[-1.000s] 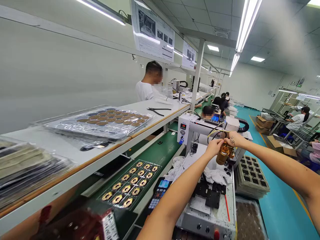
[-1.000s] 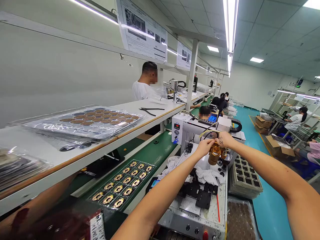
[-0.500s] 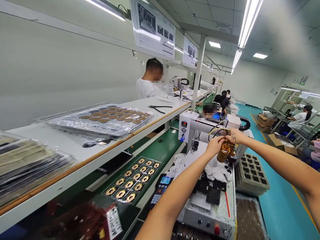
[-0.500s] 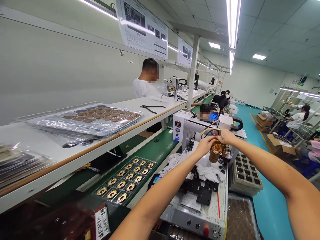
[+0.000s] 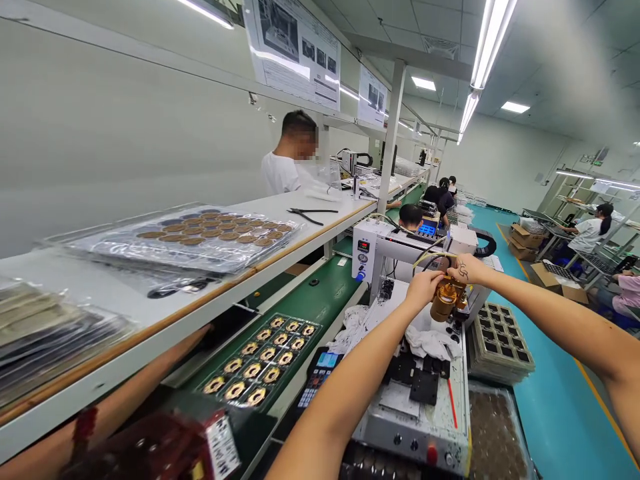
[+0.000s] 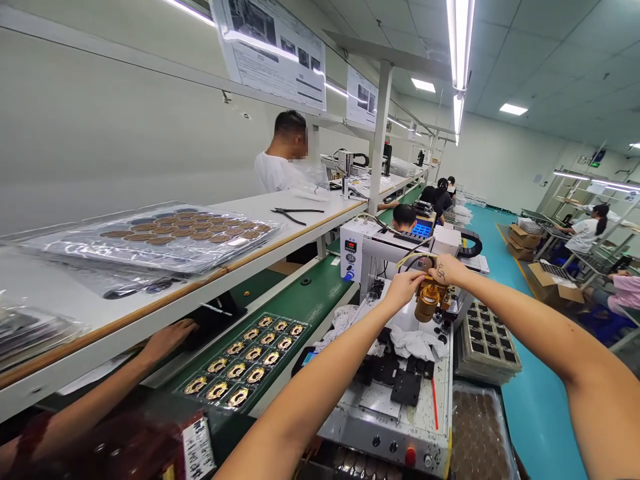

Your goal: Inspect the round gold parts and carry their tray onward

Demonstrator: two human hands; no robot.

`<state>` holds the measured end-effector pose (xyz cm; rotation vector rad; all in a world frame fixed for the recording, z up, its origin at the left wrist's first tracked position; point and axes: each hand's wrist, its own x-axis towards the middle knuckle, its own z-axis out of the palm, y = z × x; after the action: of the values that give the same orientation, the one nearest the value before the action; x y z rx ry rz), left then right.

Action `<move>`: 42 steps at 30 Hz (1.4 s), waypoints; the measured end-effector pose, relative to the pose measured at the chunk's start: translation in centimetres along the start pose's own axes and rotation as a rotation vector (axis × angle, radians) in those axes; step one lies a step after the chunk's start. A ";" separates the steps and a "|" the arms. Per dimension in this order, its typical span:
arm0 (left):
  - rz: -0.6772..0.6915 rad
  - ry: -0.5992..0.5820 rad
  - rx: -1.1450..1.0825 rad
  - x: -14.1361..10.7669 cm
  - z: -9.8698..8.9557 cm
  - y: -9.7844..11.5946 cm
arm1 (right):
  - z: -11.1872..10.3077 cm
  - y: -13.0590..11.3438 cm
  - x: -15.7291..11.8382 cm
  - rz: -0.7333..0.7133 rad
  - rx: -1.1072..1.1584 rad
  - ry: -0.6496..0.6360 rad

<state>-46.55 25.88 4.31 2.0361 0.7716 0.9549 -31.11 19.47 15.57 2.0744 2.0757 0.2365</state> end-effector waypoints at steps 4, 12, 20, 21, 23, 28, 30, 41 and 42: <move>0.008 0.005 0.006 0.0 0.0 -0.1 | -1.0 1.1 -0.9 -0.187 0.002 -0.043; 0.044 -0.010 0.002 0.2 0.0 -0.4 | 0.4 0.5 -0.7 -0.069 -0.036 -0.008; 0.047 0.000 0.006 0.2 0.2 -0.8 | 0.0 1.7 -1.2 -0.230 0.034 -0.019; 0.049 0.003 0.007 0.2 0.3 -0.9 | -0.1 2.2 -1.5 -0.289 0.041 -0.023; 0.055 0.007 0.008 0.3 0.4 -1.0 | -0.2 2.9 -1.9 -0.366 0.045 -0.027; 0.069 0.021 0.011 0.6 0.6 -1.0 | 0.0 2.1 -1.6 -0.277 0.068 0.000; 0.060 0.055 0.025 0.2 0.8 -1.5 | 0.0 1.2 -1.4 -0.161 0.076 0.022; -0.247 -0.178 0.248 -10.7 7.7 -9.2 | 0.6 0.6 -1.7 -0.019 0.155 0.063; -0.252 -0.194 0.242 -11.0 8.1 -9.2 | 0.8 0.7 -1.8 -0.020 0.158 0.069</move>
<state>-47.77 19.55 -10.91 2.1334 1.0475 0.5348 -30.24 17.69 15.01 2.1617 2.2203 0.1472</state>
